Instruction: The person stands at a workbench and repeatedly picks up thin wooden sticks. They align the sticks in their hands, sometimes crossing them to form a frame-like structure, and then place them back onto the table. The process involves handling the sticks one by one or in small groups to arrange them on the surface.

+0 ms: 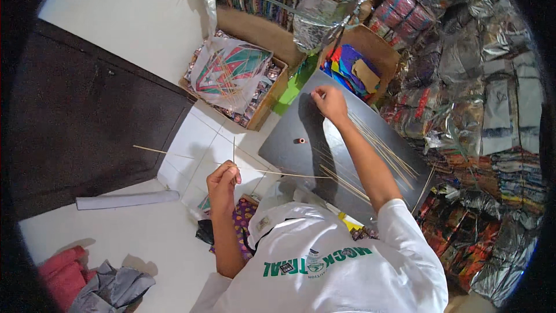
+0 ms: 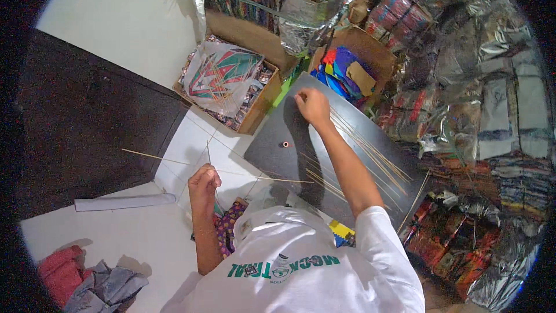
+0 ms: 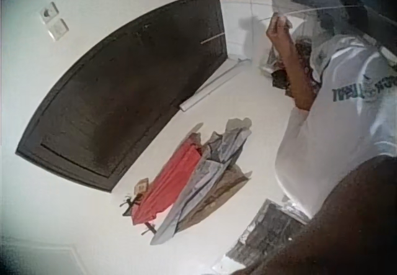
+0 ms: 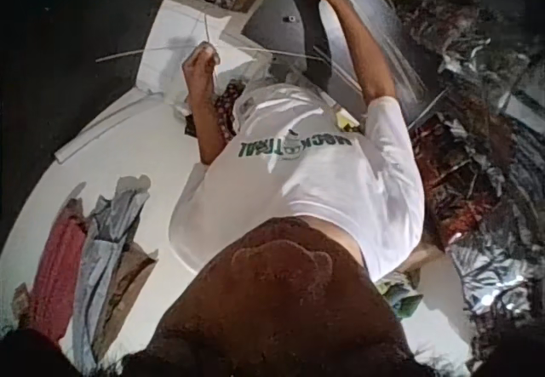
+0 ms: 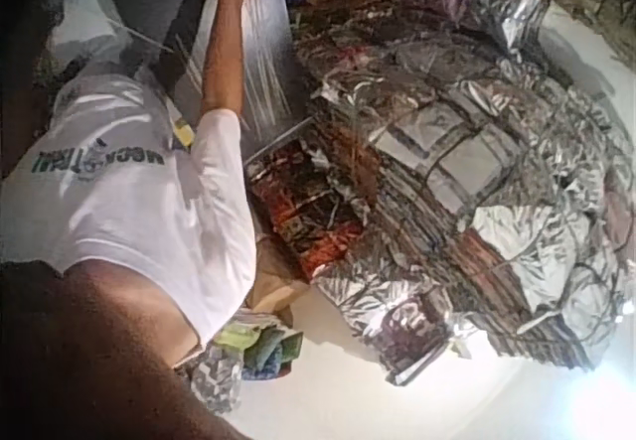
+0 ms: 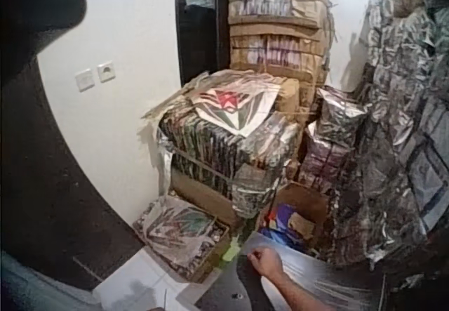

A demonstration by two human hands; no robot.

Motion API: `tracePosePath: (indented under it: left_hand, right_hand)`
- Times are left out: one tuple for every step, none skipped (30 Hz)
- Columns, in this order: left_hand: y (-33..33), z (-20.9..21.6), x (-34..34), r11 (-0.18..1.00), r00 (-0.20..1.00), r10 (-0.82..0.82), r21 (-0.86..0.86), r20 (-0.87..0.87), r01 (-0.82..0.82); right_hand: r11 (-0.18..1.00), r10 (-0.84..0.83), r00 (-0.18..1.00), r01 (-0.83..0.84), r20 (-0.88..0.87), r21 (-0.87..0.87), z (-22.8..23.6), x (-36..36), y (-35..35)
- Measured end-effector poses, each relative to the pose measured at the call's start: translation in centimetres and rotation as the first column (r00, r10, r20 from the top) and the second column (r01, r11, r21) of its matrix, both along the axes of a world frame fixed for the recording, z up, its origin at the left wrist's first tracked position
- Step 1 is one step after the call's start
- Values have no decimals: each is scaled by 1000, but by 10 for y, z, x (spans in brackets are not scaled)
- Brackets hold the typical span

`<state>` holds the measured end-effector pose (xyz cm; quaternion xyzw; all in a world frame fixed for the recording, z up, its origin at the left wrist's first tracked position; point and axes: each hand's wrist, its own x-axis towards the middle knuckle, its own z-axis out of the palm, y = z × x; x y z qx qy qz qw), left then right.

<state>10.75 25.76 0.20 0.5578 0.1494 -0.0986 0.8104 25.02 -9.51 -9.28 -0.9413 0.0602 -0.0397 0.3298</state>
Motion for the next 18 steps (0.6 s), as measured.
tracePosePath:
  left_hand:
    - [2, 0, 2, 1000, 1000, 13, -9, 1, -13]
    - [4, 0, 4, 999, 1000, 29, -18, 2, -29]
    - [5, 2, 6, 999, 999, 47, -7, -13, -47]
    - [7, 4, 7, 998, 997, 69, 6, -27, -69]
    - [10, 5, 8, 996, 995, 89, 18, -41, -88]
    - [13, 3, 9, 995, 994, 99, 24, -49, -98]
    - [17, 1, 9, 993, 992, 112, 29, -57, -111]
    - [20, -1, 9, 992, 990, 124, 35, -65, -122]
    - [24, -2, 9, 992, 990, 123, 36, -62, -121]
    - [26, -4, 10, 993, 991, 118, 36, -59, -116]
    - [28, -5, 12, 993, 992, 112, 35, -57, -110]
    - [29, -6, 14, 994, 992, 108, 35, -60, -106]
    - [30, -7, 16, 994, 993, 104, 36, -63, -102]
    - [30, -7, 18, 995, 993, 99, 37, -67, -96]
    - [30, -7, 21, 995, 994, 87, 43, -59, -85]
    - [29, -6, 24, 996, 996, 75, 48, -50, -72]
    - [28, -6, 27, 997, 997, 61, 53, -42, -59]
    - [27, -5, 29, 996, 997, 66, 57, -46, -63]
  right_hand:
    - [996, -9, 1000, 10, 6, -84, -8, 13, 3]
    - [995, -26, 999, 22, -31, -99, -16, 24, 4]
    - [986, -28, 999, 23, -29, -165, -25, 31, 4]
    - [974, -27, 999, 21, -25, -228, -29, 38, 6]
    - [957, -28, 999, 21, -21, -290, -33, 44, 7]
    - [937, -24, 999, 8, -41, -348, -37, 48, 7]
    - [914, -17, 998, -9, -61, -405, -37, 50, 9]
    - [888, -13, 997, -26, -80, -460, -38, 51, 11]
    - [888, -4, 997, -31, -77, -458, -39, 52, 13]
    - [888, 0, 997, -33, -73, -458, -40, 51, 13]
    - [888, 3, 998, -35, -70, -458, -41, 50, 14]
    - [889, 14, 998, -37, -53, -456, -42, 51, 14]
    - [890, 25, 999, -40, -38, -454, -44, 50, 14]
    - [891, 36, 999, -42, -22, -453, -47, 51, 14]
    - [872, 59, 998, -64, -27, -486, -49, 53, 14]
    - [850, 80, 996, -86, -33, -519, -54, 54, 14]
    - [827, 101, 994, -107, -40, -552, -58, 54, 14]
    - [848, 95, 995, -86, -10, -522, -62, 53, 13]
